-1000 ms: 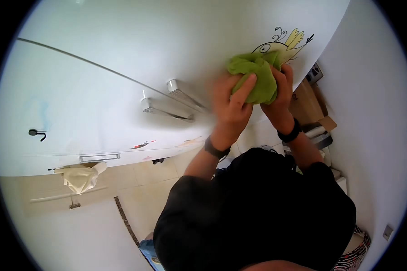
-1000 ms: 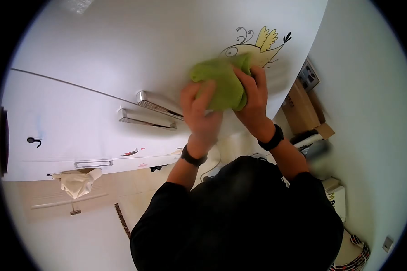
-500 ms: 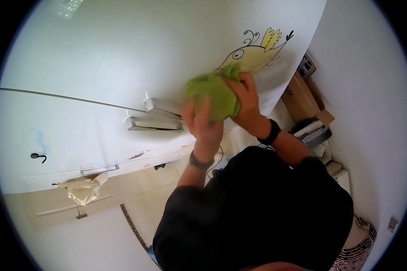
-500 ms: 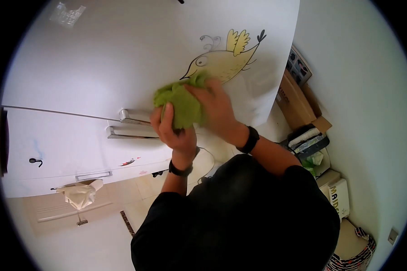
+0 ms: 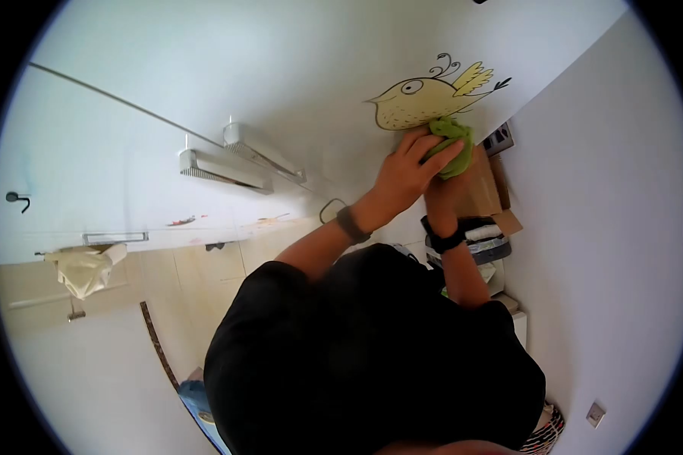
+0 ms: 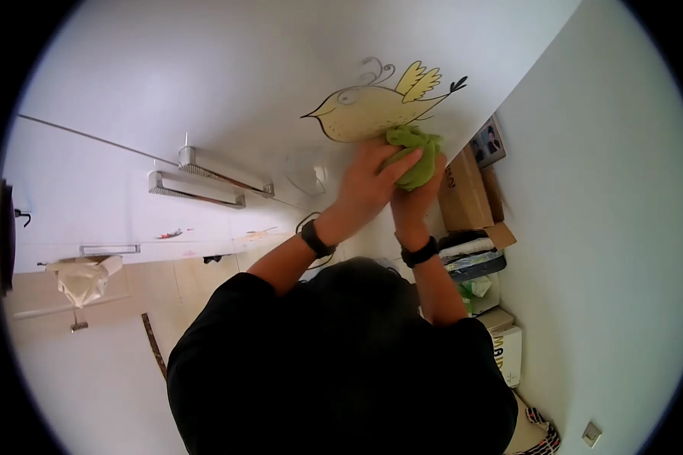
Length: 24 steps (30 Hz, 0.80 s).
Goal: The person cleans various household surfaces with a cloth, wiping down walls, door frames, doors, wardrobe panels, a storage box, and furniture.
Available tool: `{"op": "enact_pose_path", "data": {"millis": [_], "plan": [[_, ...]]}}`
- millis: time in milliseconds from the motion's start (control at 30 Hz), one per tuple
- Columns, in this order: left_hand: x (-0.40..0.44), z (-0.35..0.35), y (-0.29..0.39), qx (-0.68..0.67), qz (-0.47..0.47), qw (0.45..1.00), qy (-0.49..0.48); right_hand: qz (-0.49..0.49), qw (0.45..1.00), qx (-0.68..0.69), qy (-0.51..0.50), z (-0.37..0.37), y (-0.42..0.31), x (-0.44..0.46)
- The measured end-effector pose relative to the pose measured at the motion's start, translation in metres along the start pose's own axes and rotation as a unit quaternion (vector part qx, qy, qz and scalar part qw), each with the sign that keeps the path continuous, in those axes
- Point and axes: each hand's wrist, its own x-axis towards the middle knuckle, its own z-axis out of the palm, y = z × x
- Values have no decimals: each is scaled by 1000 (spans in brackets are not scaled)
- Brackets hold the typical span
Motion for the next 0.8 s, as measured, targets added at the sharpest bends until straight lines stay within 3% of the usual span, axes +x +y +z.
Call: {"op": "enact_pose_path", "data": {"millis": [133, 167, 233, 400, 533, 633, 700, 800], "plan": [[-38, -25, -13, 14, -53, 997, -55, 43, 996, 65, -37, 27, -5, -31], [-45, -35, -15, 15, -66, 995, -68, -33, 997, -13, -67, 32, -9, -30], [-41, -65, -12, 64, -47, 997, -21, -178, 961, -175, -123, 37, -33, -20], [3, -89, -1, 77, 1, 987, 143, -245, 954, -143, -92, 51, -77, 15], [68, -76, 19, 22, 40, 981, 186, -328, 933, -148, 2, 33, -116, 74], [95, -47, 20, 5, 95, 979, 182, -284, 947, -141, 42, 12, -103, 94], [93, -25, 17, 0, 108, 983, 150, -201, 972, -109, 56, -3, -85, 93], [70, 9, 14, -15, 77, 992, 96, -132, 984, -104, 55, -21, -51, 76]]}}
